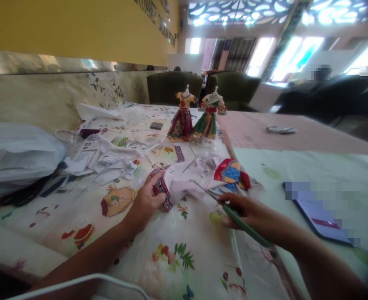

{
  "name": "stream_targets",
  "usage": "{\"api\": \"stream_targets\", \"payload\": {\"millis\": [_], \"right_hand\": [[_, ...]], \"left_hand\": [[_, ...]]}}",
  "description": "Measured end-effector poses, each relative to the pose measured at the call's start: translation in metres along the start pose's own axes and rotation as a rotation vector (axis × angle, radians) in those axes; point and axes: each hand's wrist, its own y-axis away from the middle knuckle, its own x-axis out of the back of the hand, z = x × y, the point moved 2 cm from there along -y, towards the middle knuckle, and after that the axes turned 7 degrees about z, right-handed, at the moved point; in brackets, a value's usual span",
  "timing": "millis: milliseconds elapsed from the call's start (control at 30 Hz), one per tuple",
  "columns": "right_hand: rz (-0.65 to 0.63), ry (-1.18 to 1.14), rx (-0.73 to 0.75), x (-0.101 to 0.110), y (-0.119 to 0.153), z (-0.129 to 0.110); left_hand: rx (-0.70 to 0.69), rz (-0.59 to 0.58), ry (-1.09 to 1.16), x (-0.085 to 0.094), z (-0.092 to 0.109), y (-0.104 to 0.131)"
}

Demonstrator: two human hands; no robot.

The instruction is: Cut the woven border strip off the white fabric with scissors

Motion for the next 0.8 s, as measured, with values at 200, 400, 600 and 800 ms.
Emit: {"api": "stream_targets", "payload": {"millis": [200,400,600,800], "right_hand": [[-0.243,-0.259,0.123,0.01,0.011,0.0],[-0.192,-0.437,0.165,-0.008,0.01,-0.018],[-0.275,-0.499,0.126,-0.033,0.003,-0.025],[-0.325,-0.509,0.095,-0.043,-0.002,-0.02]], "left_hand": [[0.105,0.004,0.032,0.001,-0.002,0.0],[0.139,0.023,0.001,0.0,0.001,0.001],[0.088,-0.024,-0.039,0.005,-0.005,-0.003],[0.02,-0.064,-0.022,0.005,-0.004,-0.004]]}}
